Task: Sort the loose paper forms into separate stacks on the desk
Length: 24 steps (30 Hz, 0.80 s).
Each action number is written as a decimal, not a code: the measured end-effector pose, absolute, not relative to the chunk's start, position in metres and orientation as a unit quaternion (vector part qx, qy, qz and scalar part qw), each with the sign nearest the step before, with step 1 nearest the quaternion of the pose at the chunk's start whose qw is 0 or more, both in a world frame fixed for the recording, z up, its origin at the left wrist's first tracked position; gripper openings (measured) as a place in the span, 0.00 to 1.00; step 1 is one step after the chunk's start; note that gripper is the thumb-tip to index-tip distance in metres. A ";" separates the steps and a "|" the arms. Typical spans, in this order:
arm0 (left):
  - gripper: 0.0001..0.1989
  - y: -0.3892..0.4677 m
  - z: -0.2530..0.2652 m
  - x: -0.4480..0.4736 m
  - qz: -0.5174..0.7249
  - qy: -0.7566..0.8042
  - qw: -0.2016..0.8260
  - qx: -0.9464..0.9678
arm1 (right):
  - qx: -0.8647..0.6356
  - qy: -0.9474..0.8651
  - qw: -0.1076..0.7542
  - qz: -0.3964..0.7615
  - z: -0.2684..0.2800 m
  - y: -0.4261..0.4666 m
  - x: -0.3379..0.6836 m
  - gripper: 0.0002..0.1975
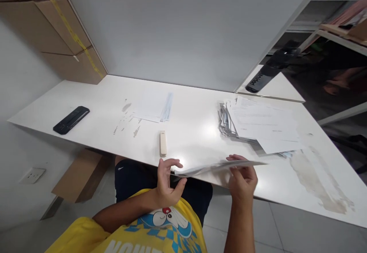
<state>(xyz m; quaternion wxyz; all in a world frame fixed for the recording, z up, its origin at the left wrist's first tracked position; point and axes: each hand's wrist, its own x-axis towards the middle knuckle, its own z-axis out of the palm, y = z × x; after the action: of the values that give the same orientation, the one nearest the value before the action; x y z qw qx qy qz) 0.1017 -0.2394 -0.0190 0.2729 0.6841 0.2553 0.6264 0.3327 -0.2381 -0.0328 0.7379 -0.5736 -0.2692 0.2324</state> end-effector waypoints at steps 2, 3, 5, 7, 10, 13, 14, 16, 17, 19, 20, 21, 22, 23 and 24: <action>0.45 -0.231 -0.026 0.102 0.627 0.209 0.248 0.708 | -0.579 -0.279 0.735 0.216 -0.033 -0.242 0.331 0.21; 0.45 -0.227 -0.029 0.102 0.620 0.185 0.239 0.724 | -0.584 -0.283 0.731 0.210 -0.034 -0.243 0.331 0.22; 0.44 -0.222 -0.034 0.101 0.610 0.141 0.223 0.747 | -0.597 -0.296 0.715 0.211 -0.038 -0.244 0.330 0.20; 0.42 -0.218 -0.034 0.100 0.595 0.125 0.230 0.760 | -0.606 -0.309 0.701 0.214 -0.042 -0.244 0.330 0.18; 0.32 -0.215 -0.027 0.100 0.538 0.152 0.260 0.787 | -0.594 -0.299 0.711 0.230 -0.045 -0.243 0.330 0.17; 0.21 -0.210 -0.021 0.097 0.509 0.158 0.248 0.809 | -0.556 -0.310 0.748 0.189 -0.042 -0.244 0.331 0.12; 0.20 -0.207 -0.021 0.096 0.509 0.156 0.240 0.812 | -0.536 -0.324 0.760 0.169 -0.040 -0.243 0.331 0.10; 0.22 -0.200 -0.022 0.095 0.502 0.165 0.237 0.815 | -0.504 -0.354 0.771 0.162 -0.036 -0.242 0.331 0.09; 0.22 -0.197 -0.022 0.094 0.487 0.174 0.242 0.821 | -0.499 -0.364 0.766 0.178 -0.035 -0.241 0.331 0.09; 0.20 -0.194 -0.021 0.090 0.439 0.186 0.260 0.840 | -0.507 -0.368 0.750 0.211 -0.033 -0.239 0.330 0.09; 0.19 -0.194 -0.019 0.087 0.420 0.182 0.270 0.847 | -0.512 -0.364 0.747 0.216 -0.033 -0.240 0.330 0.09; 0.18 -0.197 -0.017 0.083 0.409 0.173 0.282 0.850 | -0.517 -0.361 0.746 0.214 -0.033 -0.242 0.330 0.10; 0.16 -0.201 -0.014 0.078 0.409 0.161 0.297 0.848 | -0.522 -0.359 0.745 0.209 -0.032 -0.244 0.330 0.10; 0.15 -0.207 -0.011 0.072 0.415 0.151 0.317 0.839 | -0.530 -0.359 0.741 0.203 -0.032 -0.248 0.330 0.10; 0.14 -0.213 -0.008 0.066 0.425 0.150 0.346 0.823 | -0.544 -0.364 0.729 0.202 -0.031 -0.252 0.331 0.11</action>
<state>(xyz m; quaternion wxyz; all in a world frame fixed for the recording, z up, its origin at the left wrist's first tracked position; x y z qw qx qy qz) 0.0657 -0.2133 -0.0085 0.3462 0.8227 0.1503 0.4251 0.3313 -0.2523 -0.0312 0.7289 -0.5437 -0.3636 0.2021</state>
